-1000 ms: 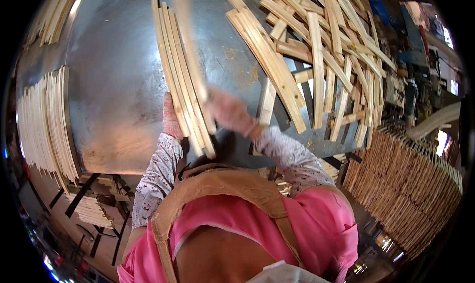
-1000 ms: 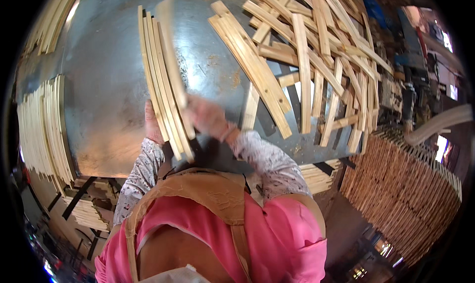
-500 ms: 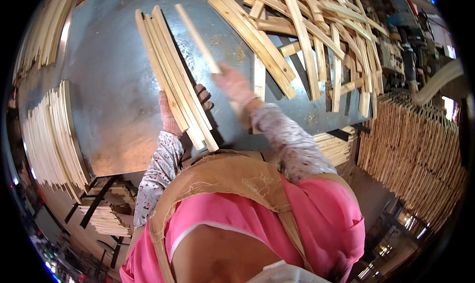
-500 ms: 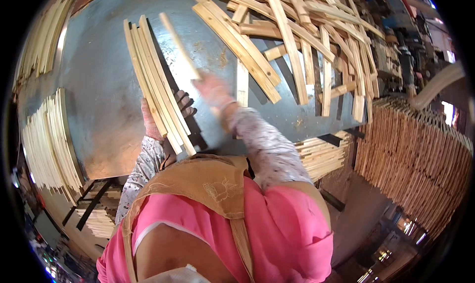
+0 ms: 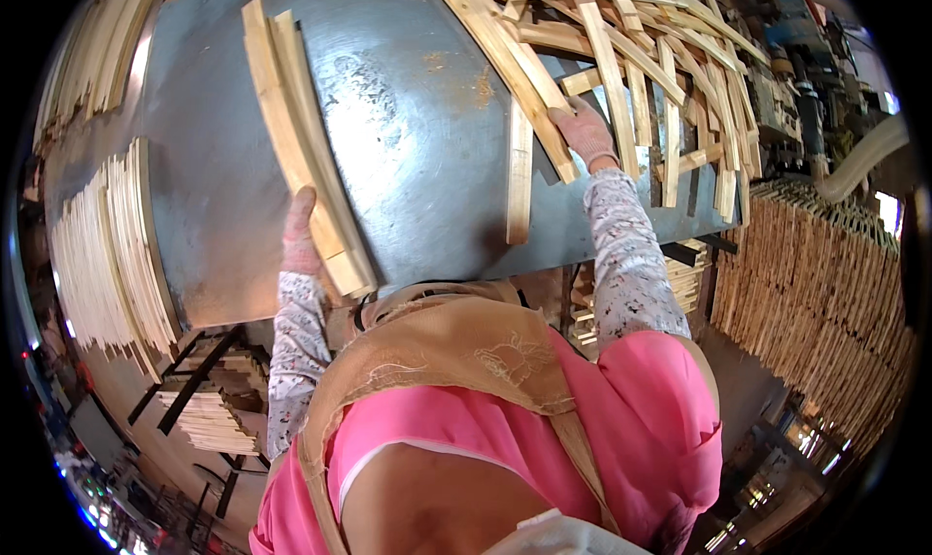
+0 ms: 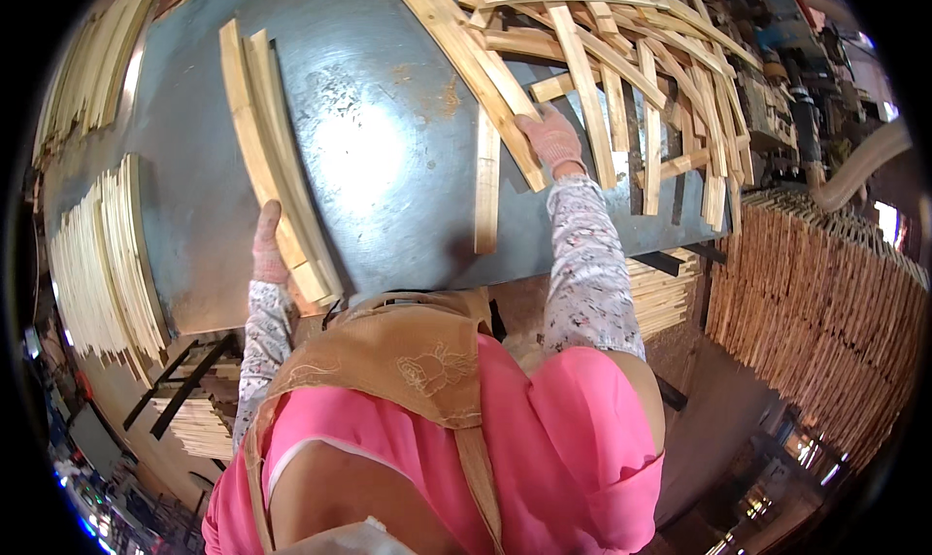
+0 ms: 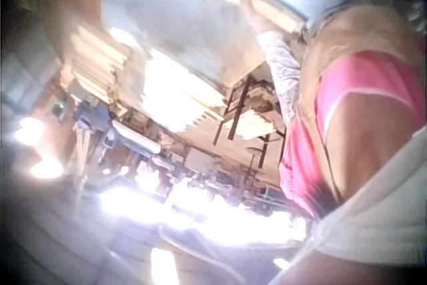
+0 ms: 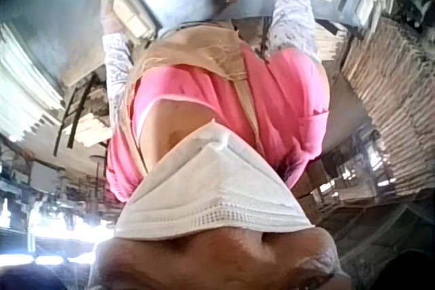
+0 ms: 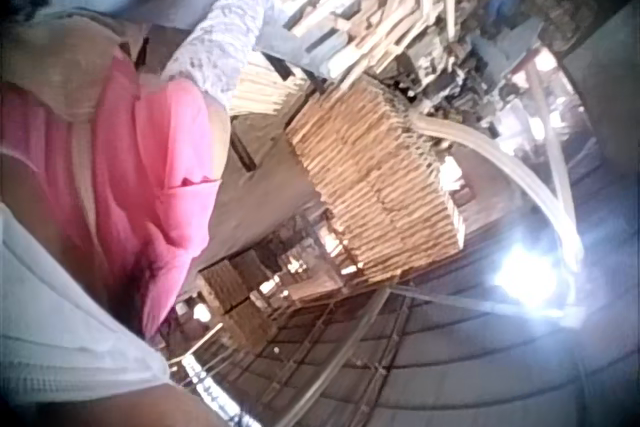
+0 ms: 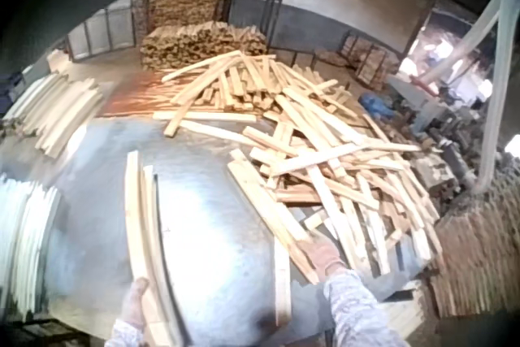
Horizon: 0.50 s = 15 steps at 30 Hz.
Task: The person repeatedly picks up thin wooden strips from a large pile on a metal table and arranges them into a neat, aligned stack. The person uses both hands to gather the strips and places them in a growing pile on the left side of the workspace.
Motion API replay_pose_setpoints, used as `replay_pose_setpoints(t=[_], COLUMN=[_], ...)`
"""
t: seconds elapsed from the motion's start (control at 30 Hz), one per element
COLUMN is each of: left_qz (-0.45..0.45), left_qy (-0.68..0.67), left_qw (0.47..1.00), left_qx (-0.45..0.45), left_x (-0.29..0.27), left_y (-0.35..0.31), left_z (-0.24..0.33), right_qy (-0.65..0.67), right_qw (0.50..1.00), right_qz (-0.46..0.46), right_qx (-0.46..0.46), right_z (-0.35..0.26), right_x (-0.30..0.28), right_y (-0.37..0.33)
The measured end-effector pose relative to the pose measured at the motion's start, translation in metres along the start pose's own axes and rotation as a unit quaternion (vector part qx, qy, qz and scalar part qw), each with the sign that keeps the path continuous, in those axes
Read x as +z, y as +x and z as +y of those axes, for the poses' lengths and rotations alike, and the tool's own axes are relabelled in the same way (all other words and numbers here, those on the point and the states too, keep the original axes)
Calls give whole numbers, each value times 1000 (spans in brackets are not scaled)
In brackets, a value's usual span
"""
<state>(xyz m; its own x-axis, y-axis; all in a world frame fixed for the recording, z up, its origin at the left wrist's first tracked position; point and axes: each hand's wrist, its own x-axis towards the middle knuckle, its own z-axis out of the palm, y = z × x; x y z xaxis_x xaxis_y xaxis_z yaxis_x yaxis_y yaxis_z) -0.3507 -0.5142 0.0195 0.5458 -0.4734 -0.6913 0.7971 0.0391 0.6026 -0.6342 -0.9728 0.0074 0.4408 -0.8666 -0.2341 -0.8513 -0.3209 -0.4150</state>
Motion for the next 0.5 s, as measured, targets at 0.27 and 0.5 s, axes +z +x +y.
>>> replay_pose_setpoints(t=[0.27, 0.5], left_qz=[424, 349], left_qy=[715, 616], left_qw=[556, 631], left_qx=[-22, 317], left_x=[-210, -148], left_y=[-69, -53], left_z=[104, 149], right_qy=[27, -242], right_qw=[999, 926], right_qz=[-42, -199], right_qx=[-7, -210], right_z=[-30, -88], right_x=[-14, -75], right_y=[-87, -127])
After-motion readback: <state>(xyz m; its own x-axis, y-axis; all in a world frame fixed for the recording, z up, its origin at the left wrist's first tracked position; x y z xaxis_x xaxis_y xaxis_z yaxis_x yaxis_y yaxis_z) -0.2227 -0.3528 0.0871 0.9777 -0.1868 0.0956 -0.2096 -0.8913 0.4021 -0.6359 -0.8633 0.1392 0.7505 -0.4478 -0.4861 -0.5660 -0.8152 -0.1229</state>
